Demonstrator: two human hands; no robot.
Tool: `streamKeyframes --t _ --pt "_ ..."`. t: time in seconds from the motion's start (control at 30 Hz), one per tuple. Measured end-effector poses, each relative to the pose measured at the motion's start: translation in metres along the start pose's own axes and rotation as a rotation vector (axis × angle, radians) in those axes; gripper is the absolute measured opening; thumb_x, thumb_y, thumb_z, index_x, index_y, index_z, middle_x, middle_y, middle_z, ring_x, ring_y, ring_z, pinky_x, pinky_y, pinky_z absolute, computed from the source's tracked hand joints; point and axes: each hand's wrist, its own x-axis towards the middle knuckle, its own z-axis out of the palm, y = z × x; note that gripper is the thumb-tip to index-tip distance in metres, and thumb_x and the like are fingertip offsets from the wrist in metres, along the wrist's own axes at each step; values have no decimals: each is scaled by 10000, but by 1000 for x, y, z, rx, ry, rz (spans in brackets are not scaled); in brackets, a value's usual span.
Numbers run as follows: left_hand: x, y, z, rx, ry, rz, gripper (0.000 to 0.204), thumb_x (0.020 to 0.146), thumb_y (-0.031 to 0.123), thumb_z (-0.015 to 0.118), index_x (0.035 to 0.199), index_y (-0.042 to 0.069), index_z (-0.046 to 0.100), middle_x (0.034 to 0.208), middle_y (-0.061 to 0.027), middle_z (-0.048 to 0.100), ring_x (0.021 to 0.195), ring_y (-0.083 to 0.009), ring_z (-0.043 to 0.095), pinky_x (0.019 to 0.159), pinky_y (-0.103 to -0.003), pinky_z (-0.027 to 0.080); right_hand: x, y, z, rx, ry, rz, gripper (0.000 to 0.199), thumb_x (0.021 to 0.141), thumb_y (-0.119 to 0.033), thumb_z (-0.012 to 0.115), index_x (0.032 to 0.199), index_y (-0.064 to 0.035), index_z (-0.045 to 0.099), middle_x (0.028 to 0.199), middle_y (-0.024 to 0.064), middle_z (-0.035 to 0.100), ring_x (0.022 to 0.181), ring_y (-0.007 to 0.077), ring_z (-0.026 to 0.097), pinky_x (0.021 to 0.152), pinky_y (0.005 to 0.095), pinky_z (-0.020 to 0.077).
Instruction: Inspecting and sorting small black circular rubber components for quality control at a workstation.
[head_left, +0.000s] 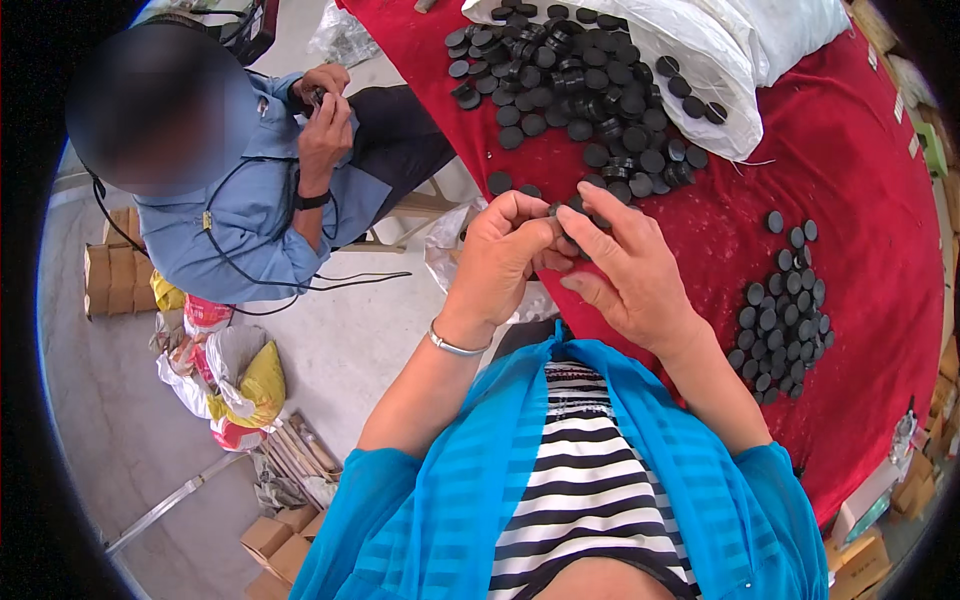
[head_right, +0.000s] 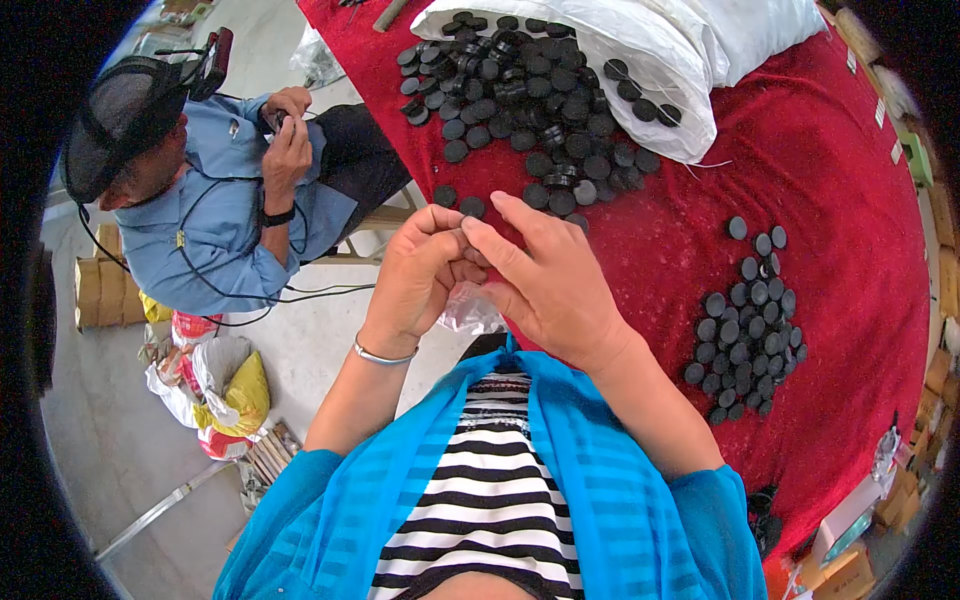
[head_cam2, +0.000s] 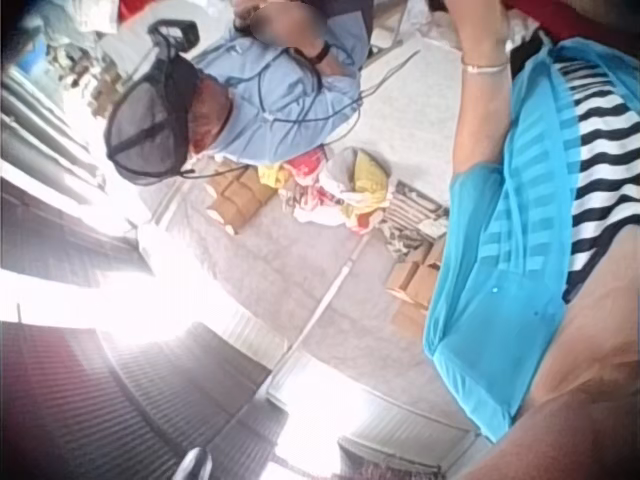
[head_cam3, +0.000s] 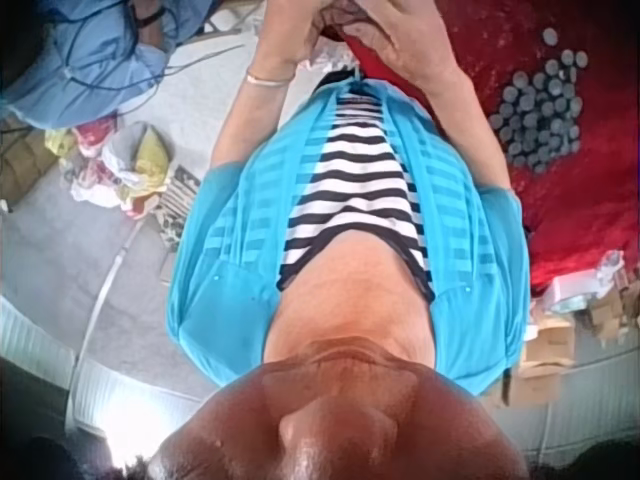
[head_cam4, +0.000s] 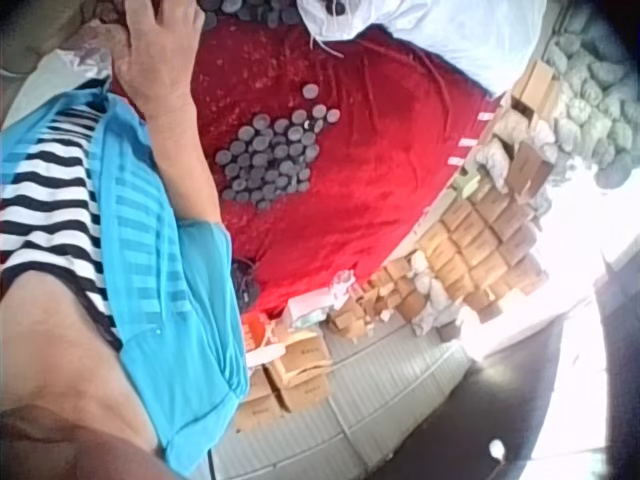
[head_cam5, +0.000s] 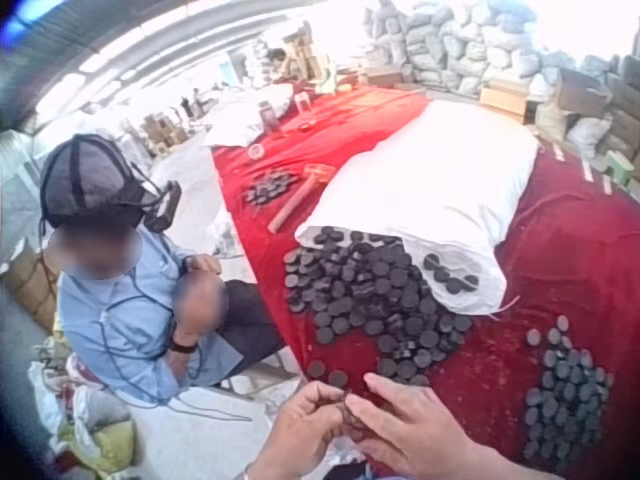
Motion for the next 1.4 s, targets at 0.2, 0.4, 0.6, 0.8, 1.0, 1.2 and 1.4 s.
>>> streamKeyframes --t 0.2,0.4,0.6,0.8,1.0,1.2,1.4 --pt "3 12 -7 29 69 62 146 875 48 598 998 29 522 833 -82 633 738 -191 675 627 -288 567 -46 18 25 -360 -180 63 327 822 -263 663 1094 -84 635 1220 165 544 1110 321 525 937 460 394" --pt "2 9 -8 -5 49 49 142 876 53 602 990 28 522 815 -82 630 729 -195 673 625 -295 569 -40 27 18 -198 -61 189 281 840 -266 651 1019 -50 639 1104 146 603 1054 311 559 910 442 407" --pt "6 8 -3 37 63 9 142 883 55 601 996 25 522 833 -92 641 728 -186 670 620 -286 563 -25 12 5 -58 57 192 418 825 -218 671 1203 -60 588 1215 168 557 1055 332 550 915 414 413" --pt "1 0 1 57 29 2 108 892 42 555 999 40 543 853 -88 649 740 -176 657 639 -297 543 -8 -6 4 -177 31 19 497 859 -326 622 1313 -143 534 1345 164 477 1219 321 468 1007 477 341" --pt "-2 7 -6 45 45 63 127 874 36 591 982 27 524 802 -93 643 713 -172 654 611 -275 533 -44 18 22 -349 -270 153 507 858 -316 627 1314 -120 521 1297 161 509 1150 327 504 987 472 357" --pt "-4 2 -3 14 40 50 125 868 33 596 973 31 529 829 -91 639 689 -172 647 596 -275 527 -15 -1 7 -37 21 153 520 854 -305 632 1318 -101 519 1285 174 511 1137 328 511 975 450 369" --pt "0 -2 -11 -42 29 119 96 850 -30 550 926 29 545 836 -88 634 681 -167 645 570 -274 532 -19 1 12 -268 -73 38 470 851 -292 622 1268 -90 543 1291 177 503 1177 343 490 972 481 364"
